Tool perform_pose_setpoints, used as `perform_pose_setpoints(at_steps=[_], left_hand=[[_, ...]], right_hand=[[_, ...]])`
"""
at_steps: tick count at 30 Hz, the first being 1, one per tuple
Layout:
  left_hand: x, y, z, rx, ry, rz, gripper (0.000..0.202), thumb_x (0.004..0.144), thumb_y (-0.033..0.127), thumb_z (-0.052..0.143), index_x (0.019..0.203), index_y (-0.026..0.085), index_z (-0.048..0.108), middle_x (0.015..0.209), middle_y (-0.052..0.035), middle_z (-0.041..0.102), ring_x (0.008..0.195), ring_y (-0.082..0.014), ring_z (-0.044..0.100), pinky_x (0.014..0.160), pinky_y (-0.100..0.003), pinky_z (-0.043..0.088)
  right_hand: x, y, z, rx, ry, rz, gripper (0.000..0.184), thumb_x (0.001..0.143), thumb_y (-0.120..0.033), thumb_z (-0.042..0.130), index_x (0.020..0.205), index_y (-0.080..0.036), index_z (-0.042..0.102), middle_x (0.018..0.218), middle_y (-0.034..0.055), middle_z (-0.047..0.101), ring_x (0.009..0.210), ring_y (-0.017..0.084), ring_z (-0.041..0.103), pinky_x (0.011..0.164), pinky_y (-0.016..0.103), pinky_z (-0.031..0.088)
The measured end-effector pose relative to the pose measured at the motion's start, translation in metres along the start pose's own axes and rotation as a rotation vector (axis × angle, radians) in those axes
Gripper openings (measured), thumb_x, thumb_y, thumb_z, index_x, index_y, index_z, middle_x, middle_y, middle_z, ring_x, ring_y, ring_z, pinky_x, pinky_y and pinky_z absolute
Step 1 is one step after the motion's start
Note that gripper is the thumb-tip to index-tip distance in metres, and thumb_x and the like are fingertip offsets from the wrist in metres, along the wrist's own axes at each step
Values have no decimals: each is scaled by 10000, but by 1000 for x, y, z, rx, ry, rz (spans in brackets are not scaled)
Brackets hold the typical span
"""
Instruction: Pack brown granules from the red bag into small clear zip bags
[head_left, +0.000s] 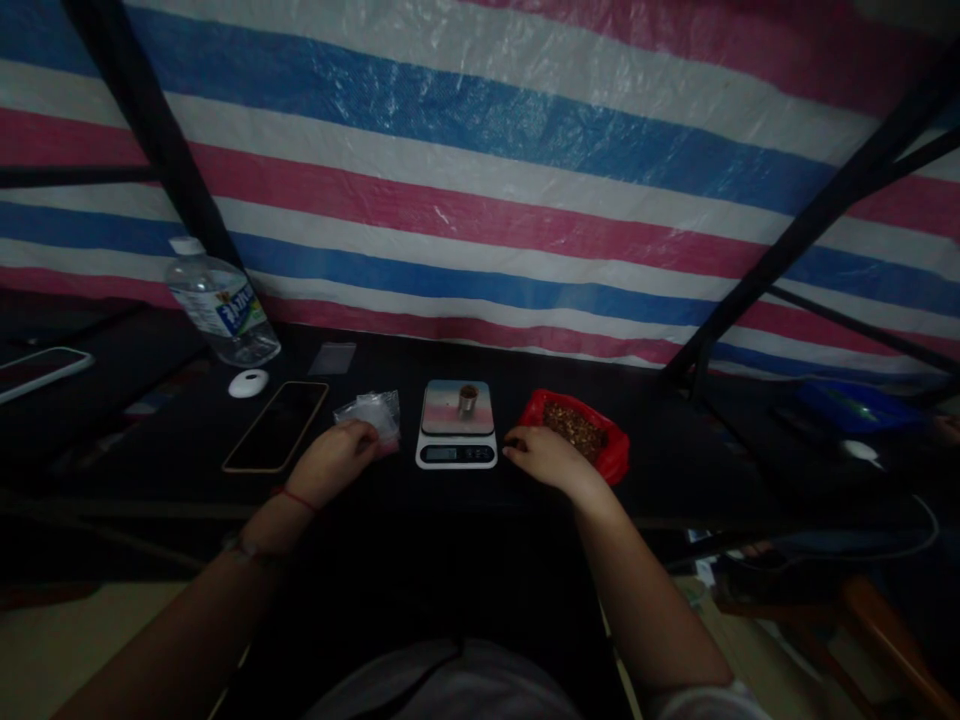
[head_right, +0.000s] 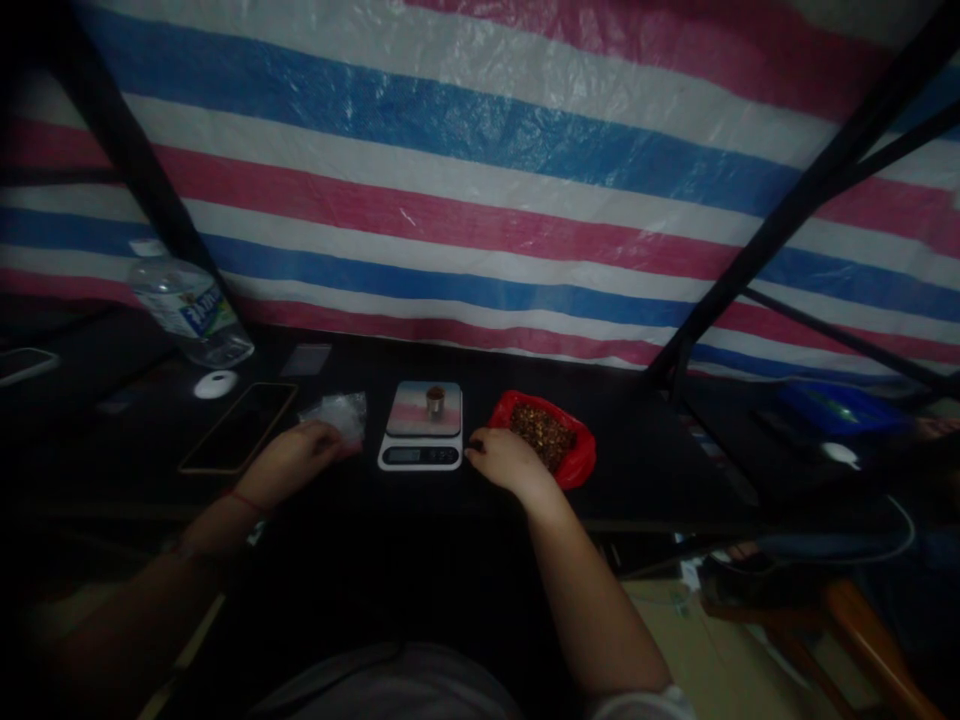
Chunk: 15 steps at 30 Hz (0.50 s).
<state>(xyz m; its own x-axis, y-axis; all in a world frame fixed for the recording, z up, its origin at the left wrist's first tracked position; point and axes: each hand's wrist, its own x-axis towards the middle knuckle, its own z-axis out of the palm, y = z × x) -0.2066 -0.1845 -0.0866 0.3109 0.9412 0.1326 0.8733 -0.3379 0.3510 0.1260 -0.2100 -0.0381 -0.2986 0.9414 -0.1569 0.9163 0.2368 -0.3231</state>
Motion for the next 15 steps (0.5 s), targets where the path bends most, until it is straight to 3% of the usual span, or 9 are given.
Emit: perform_pose_setpoints(at_steps=[10,15], left_hand=[[0,-4,9,30,62,53,430,847,548,457,933,190,678,944,-101,684,889,-245,625,837,-328,455],[2,-7,12,3,28,96,337,831,443,504,960,196,694,997,-104,689,950,-262,619,883,-362,453]], right_hand=[[0,2,11,-58,-93,-8,417,871,-399,510,1176,-139,626,1187,143,638,1113,240,588,916,299,422],[1,1,13,-114,-100,3,439,852,-384,524,1189,-119,618,1188,167,638,1106,276,594,911,337,438]])
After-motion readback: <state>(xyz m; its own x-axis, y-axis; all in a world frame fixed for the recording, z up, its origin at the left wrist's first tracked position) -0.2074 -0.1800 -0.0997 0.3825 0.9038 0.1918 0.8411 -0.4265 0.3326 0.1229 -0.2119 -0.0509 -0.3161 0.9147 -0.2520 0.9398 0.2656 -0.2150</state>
